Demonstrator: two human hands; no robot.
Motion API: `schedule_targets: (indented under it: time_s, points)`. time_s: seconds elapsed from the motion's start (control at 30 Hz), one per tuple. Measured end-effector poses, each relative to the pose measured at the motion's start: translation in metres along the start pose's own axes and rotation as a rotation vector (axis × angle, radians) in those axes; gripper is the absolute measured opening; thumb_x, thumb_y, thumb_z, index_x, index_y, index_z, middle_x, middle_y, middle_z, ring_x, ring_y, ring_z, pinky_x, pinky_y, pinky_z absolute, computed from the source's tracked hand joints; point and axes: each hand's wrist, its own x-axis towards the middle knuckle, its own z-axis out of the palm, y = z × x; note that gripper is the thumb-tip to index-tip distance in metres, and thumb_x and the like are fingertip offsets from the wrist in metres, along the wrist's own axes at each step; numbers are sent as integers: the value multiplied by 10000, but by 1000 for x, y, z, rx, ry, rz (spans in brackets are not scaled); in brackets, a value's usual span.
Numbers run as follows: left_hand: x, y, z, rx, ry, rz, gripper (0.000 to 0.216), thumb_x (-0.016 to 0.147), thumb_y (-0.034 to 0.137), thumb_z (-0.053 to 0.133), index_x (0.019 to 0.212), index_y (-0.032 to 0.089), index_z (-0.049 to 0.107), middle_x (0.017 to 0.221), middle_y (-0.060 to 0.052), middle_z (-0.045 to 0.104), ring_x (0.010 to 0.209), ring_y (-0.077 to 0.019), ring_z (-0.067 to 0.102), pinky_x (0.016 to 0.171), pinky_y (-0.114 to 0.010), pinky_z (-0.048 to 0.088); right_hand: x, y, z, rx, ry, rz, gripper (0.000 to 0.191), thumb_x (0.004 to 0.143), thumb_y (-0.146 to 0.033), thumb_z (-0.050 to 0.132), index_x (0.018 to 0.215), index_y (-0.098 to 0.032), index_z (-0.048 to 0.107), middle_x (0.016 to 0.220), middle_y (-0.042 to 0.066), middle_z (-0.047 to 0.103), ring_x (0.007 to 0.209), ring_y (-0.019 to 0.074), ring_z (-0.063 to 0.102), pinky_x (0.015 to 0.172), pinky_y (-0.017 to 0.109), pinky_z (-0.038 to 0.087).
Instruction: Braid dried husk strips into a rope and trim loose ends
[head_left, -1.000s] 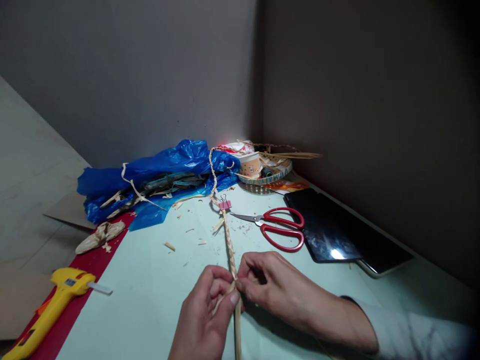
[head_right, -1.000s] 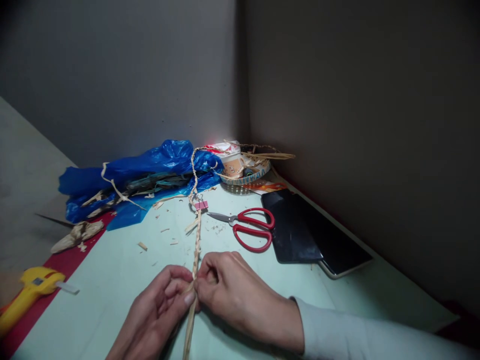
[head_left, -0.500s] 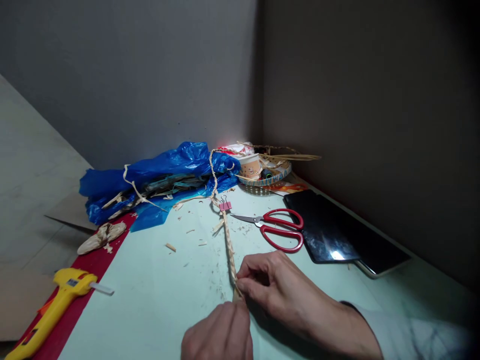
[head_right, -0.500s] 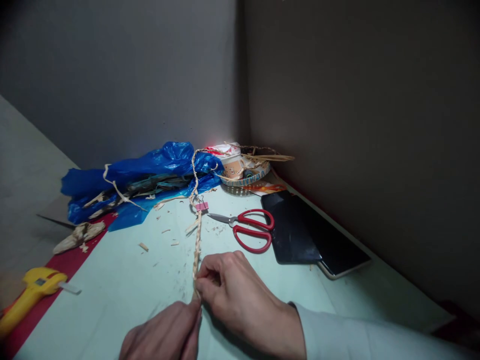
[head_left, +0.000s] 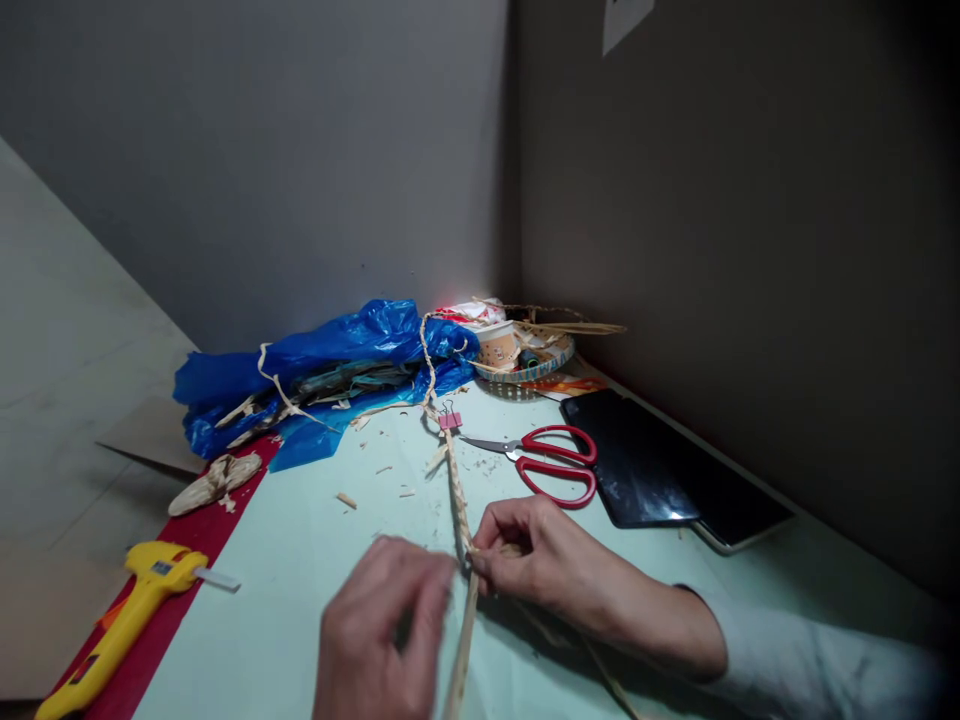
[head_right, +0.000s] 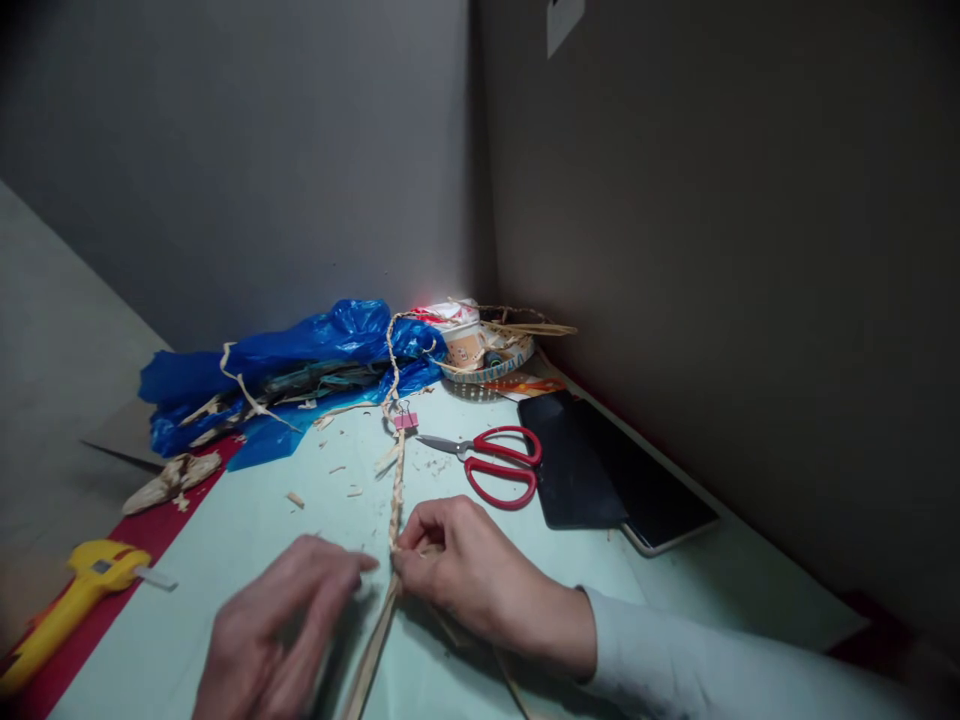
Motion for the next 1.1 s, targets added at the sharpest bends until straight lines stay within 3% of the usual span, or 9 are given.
schedule_targets:
  time_s: [0.07, 0.1, 0.2, 0.33, 0.53, 0.67, 0.93, 1.1]
  points:
    - [13, -3, -2, -286, -78, -361, 178, 827, 353, 631, 867, 197, 708, 794, -46, 689, 668, -176, 629, 647, -293, 484, -1, -3, 0, 77, -24, -29, 163, 778, -267, 668, 730, -125, 603, 638, -7, 600, 549, 96, 458, 517, 203, 328]
    - [17, -5, 0, -514, -226, -510, 238, 802, 393, 653, 897, 178, 693, 714, -27, 663, 580, -159, 620, 599, -290, 497, -1, -4, 0, 105, -33, -44, 179, 784, -286, 667, 735, -129, 599, 654, 6, 621, 567, 110, 501, 537, 211, 355]
    - [20, -10, 11, -964, -442, -688, 279, 749, 398, 719, 855, 149, 651, 648, 13, 597, 433, -81, 520, 420, -205, 427, -2, -3, 1, 103, -34, -52, 170, 818, -284, 624, 740, -137, 589, 659, 29, 645, 618, 155, 587, 574, 234, 410]
    - [14, -14, 19, -982, -473, -743, 300, 736, 406, 740, 781, 142, 604, 629, 27, 593, 351, 17, 232, 328, -129, 166, -2, -1, -2, -157, -50, -95, 187, 864, -225, 533, 734, -133, 631, 689, 48, 683, 642, 152, 585, 586, 225, 402]
    - [7, -15, 17, -681, -386, -641, 233, 832, 368, 606, 739, 158, 564, 451, 92, 453, 328, -14, 240, 339, -167, 132, -6, -5, -9, -487, -8, -139, 239, 882, -213, 514, 702, -154, 659, 651, 4, 668, 611, 117, 533, 553, 202, 346]
    - [8, -16, 16, -672, -325, -669, 238, 787, 375, 652, 765, 152, 570, 462, 63, 531, 315, -10, 249, 337, -175, 102, -9, -9, -12, -520, -59, -115, 277, 906, -250, 501, 706, -164, 671, 638, -6, 675, 598, 107, 529, 549, 196, 340]
    - [9, -15, 10, -895, -276, -865, 303, 715, 393, 757, 844, 146, 636, 499, 43, 561, 350, 8, 204, 363, -154, 127, -4, -4, -12, -437, -114, -90, 284, 910, -279, 489, 687, -164, 622, 608, -10, 667, 508, 85, 512, 484, 176, 331]
    - [12, -5, 8, -863, -190, -933, 279, 646, 365, 820, 763, 140, 704, 497, 45, 539, 364, -7, 249, 402, -170, 340, -2, -3, -9, -342, -145, -53, 238, 877, -240, 486, 671, -171, 585, 554, -31, 590, 459, 79, 490, 438, 173, 321]
